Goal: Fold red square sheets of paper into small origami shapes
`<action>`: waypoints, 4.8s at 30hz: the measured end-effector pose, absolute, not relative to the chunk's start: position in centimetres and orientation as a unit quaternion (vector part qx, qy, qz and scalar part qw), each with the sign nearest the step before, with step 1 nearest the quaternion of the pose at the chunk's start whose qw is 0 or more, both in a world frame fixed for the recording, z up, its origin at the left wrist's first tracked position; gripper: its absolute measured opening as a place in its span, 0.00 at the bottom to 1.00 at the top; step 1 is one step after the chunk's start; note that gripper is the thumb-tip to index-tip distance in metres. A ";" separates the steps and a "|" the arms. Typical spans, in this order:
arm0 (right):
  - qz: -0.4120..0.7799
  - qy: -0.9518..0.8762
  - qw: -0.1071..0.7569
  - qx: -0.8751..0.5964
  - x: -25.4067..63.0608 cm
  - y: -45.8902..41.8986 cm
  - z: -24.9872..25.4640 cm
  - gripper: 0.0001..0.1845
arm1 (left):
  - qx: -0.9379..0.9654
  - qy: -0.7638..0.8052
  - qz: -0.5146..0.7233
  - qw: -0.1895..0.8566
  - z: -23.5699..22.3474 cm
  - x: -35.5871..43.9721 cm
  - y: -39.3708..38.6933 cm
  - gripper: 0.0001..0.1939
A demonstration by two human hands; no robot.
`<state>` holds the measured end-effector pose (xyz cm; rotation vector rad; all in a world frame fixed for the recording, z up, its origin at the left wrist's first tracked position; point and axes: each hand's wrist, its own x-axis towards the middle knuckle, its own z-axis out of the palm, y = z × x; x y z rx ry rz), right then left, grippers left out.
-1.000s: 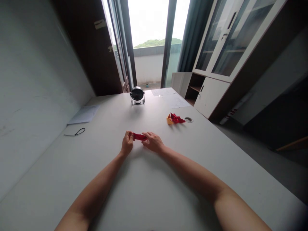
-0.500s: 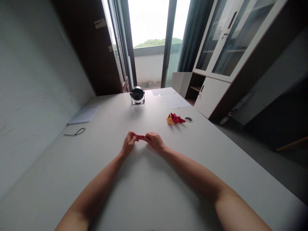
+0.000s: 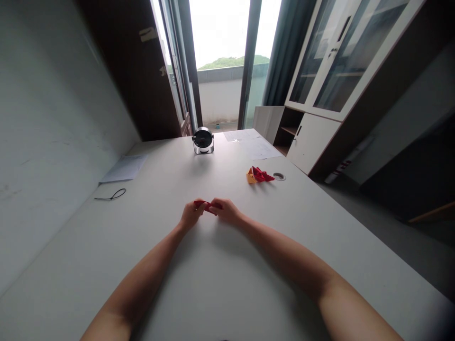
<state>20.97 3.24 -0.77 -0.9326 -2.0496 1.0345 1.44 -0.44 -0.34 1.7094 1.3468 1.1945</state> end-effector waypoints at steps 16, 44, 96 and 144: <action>0.347 -0.816 0.279 -0.368 20.7 3.7 -1.1 0.08 | 0.576 0.549 0.528 0.296 -1.0 1.0 -0.1 0.25; 0.391 -0.779 0.326 -0.367 21.2 4.2 -1.2 0.11 | 0.582 0.534 0.504 0.350 -1.3 0.9 0.2 0.26; 0.302 -0.773 0.392 -0.397 21.8 4.8 -1.9 0.10 | 0.535 0.527 0.577 0.321 0.1 0.6 0.3 0.19; 0.285 -0.744 0.445 -0.409 21.8 4.6 -1.1 0.08 | 0.557 0.568 0.549 0.257 -1.1 0.0 0.8 0.11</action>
